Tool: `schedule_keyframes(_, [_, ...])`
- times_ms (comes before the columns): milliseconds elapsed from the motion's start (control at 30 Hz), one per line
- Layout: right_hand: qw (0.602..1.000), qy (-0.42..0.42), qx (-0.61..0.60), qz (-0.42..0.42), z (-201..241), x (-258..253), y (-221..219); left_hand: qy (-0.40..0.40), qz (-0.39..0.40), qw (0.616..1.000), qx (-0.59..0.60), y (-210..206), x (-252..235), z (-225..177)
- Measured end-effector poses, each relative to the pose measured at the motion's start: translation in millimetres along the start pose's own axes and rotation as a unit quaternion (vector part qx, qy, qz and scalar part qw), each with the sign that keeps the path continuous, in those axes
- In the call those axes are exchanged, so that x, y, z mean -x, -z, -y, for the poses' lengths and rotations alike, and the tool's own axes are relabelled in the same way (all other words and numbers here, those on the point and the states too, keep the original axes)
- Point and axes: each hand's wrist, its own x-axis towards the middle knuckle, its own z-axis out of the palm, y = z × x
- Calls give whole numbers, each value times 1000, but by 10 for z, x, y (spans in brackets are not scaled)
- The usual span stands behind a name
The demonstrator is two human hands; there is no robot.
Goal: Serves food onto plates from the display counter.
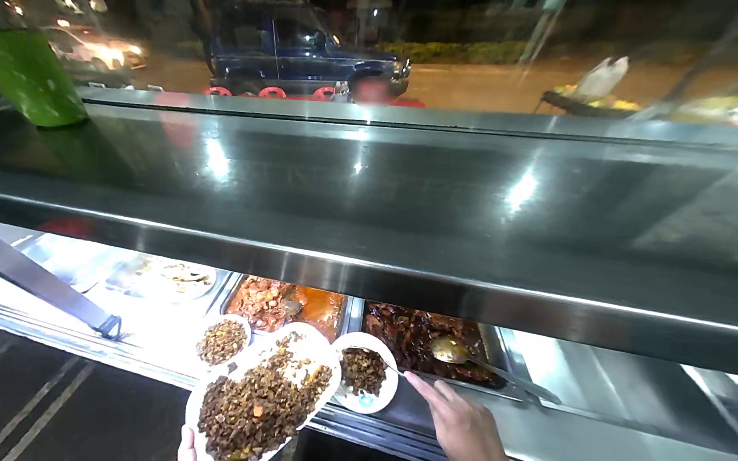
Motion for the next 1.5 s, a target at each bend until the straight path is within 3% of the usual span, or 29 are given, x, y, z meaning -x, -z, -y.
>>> schedule_keyframes(167, [1000,-4,-17,-16,-9,2,124,-5,2,1000,4,22,-22,22])
schedule_keyframes(300, [999,4,-31,29,-47,86,120,-5,11,1000,2,38,-36,57])
schedule_keyframes(433, [988,-45,-143,46,-68,-40,312,12,31,999,6,3,-32,45])
schedule_keyframes(633, [983,99,-146,-54,134,-423,118,88,98,991,18,-146,-27,29])
schedule_keyframes(767, [968,178,-174,-24,286,-609,-52,131,145,980,29,-250,2,59])
schedule_keyframes(867, [963,226,-147,-9,183,-545,-85,143,121,981,41,-329,38,60])
schedule_keyframes(1033, [974,197,-107,-17,-50,-501,111,147,90,985,21,-306,7,86])
schedule_keyframes(1233, [977,181,-107,-15,-16,-474,79,140,94,986,1,-375,-28,78])
schedule_keyframes(1500, [996,66,-54,-34,-52,-502,133,125,96,987,-3,-465,-10,77])
